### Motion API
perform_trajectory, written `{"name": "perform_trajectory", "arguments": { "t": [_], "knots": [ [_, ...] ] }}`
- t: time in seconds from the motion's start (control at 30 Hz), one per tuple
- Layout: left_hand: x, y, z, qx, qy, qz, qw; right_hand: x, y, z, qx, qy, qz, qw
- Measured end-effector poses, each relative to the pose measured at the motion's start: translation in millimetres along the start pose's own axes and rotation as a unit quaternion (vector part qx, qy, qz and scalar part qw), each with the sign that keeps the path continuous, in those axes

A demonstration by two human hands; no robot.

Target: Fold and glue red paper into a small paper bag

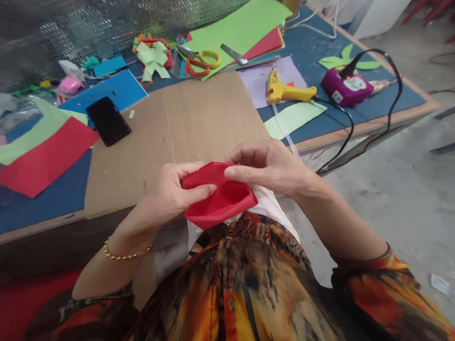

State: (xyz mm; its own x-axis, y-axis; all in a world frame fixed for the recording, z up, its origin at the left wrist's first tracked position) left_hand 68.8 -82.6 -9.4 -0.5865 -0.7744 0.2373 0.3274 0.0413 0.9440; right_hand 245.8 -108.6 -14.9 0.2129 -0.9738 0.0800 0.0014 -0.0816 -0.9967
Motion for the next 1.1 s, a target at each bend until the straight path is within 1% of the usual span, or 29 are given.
{"name": "perform_trajectory", "arguments": {
  "t": [0.03, 0.1, 0.3, 0.4, 0.6, 0.87, 1.1],
  "knots": [
    [-0.4, -2.3, -1.3, 0.004, -0.009, 0.011, 1.0, -1.3, -2.2, -3.0, 0.002, -0.016, 0.0, 1.0],
    [-1.2, -5.7, -3.0, 0.014, -0.022, 0.026, 0.999, -3.4, -4.8, -6.4, 0.007, -0.023, 0.009, 1.0],
    [0.9, -2.9, -3.0, 0.041, -0.028, 0.05, 0.998, -5.3, 0.3, -6.1, 0.024, 0.011, 0.021, 0.999],
    [1.8, -0.6, -2.0, 0.06, -0.029, 0.057, 0.996, -5.3, 2.5, -5.0, 0.018, 0.015, 0.024, 0.999],
    [1.2, -2.1, -1.6, 0.077, -0.029, 0.051, 0.995, -6.5, 6.1, -4.5, 0.001, -0.005, 0.014, 1.0],
    [3.3, 2.8, -0.1, 0.076, -0.023, 0.05, 0.996, -7.9, 3.2, -5.6, -0.024, 0.012, 0.0, 1.0],
    [3.2, 5.0, 2.4, 0.038, -0.017, 0.036, 0.998, -8.5, 2.4, -4.3, -0.005, 0.001, 0.001, 1.0]
  ]
}}
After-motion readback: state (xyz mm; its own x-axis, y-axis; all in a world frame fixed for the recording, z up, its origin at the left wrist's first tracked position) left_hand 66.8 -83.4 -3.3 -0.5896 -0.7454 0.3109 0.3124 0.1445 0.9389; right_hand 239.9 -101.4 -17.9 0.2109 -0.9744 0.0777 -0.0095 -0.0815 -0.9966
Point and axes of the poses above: each hand's wrist, its own x-axis away from the middle knuckle, its own z-axis out of the back of the hand, y = z × x, the point moved 6 cm from there along -x, towards the middle knuckle
